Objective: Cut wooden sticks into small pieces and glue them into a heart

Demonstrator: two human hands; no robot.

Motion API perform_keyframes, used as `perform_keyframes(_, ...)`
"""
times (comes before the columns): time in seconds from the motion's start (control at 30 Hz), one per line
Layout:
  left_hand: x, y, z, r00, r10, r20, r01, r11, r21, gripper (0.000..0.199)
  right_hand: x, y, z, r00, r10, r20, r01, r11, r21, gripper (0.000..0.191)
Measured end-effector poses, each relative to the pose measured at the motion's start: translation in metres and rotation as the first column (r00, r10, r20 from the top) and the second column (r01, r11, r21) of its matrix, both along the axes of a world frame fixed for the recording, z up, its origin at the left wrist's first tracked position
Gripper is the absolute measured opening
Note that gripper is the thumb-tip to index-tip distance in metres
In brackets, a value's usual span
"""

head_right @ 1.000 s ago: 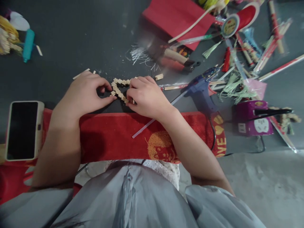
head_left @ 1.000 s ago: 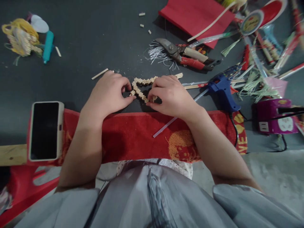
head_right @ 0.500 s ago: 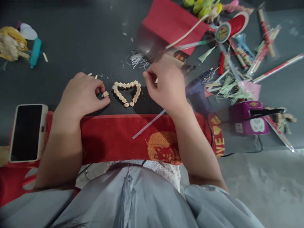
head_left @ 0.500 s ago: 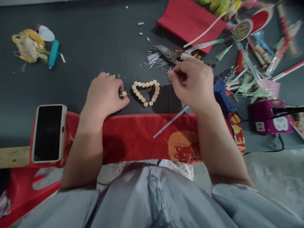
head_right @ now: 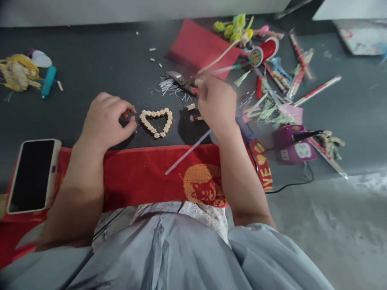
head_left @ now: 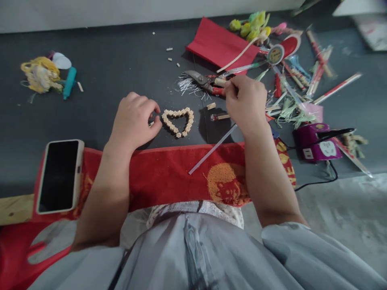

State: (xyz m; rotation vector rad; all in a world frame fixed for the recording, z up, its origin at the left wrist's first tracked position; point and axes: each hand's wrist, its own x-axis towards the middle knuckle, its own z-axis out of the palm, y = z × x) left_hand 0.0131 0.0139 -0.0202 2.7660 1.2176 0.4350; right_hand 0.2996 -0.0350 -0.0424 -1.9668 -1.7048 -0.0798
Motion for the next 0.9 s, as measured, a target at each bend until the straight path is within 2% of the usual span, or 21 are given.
perform_keyframes(0.1,0.002,0.0,-0.002,0.999,-0.041,-0.007,0.041,0.996,0.077,0.017,-0.014,-0.002,0.01,0.997,-0.04,0.068,0.052,0.98,-0.19,0.026)
perform_keyframes(0.2,0.004,-0.001,-0.006,0.998,-0.056,0.025,0.052,0.991,0.121,0.018,-0.024,-0.005,0.017,0.992,0.029,0.124,0.015,0.94,-0.342,0.019)
perform_keyframes(0.3,0.007,-0.001,-0.012,0.997,-0.072,0.036,0.066,0.985,0.16,0.017,-0.024,-0.011,0.029,0.986,0.089,0.138,-0.02,0.9,-0.436,0.015)
perform_keyframes(0.4,0.008,0.0,-0.017,0.996,-0.085,0.037,0.077,0.98,0.183,0.017,-0.014,-0.024,0.046,0.981,0.058,0.185,0.04,0.873,-0.485,0.012)
perform_keyframes(0.5,0.009,0.001,-0.02,0.994,-0.099,0.05,0.088,0.98,0.179,0.017,0.004,-0.041,0.057,0.969,-0.071,0.238,0.184,0.849,-0.495,0.008)
perform_keyframes(0.6,0.009,0.003,-0.022,0.991,-0.113,0.077,0.099,0.98,0.172,0.017,0.023,-0.06,0.056,0.948,-0.182,0.261,0.282,0.863,-0.419,0.017)
perform_keyframes(0.67,0.01,0.004,-0.023,0.988,-0.126,0.086,0.109,0.979,0.175,0.017,0.032,-0.072,0.053,0.917,-0.236,0.321,0.364,0.827,-0.429,0.027)
perform_keyframes(0.8,0.012,0.004,-0.025,0.984,-0.133,0.121,0.111,0.979,0.173,0.015,0.034,-0.09,0.049,0.883,-0.205,0.422,0.42,0.746,-0.517,0.042)
perform_keyframes(0.9,0.012,0.004,-0.026,0.977,-0.134,0.164,0.105,0.979,0.175,0.014,0.029,-0.097,0.046,0.896,-0.178,0.406,0.393,0.743,-0.542,0.047)
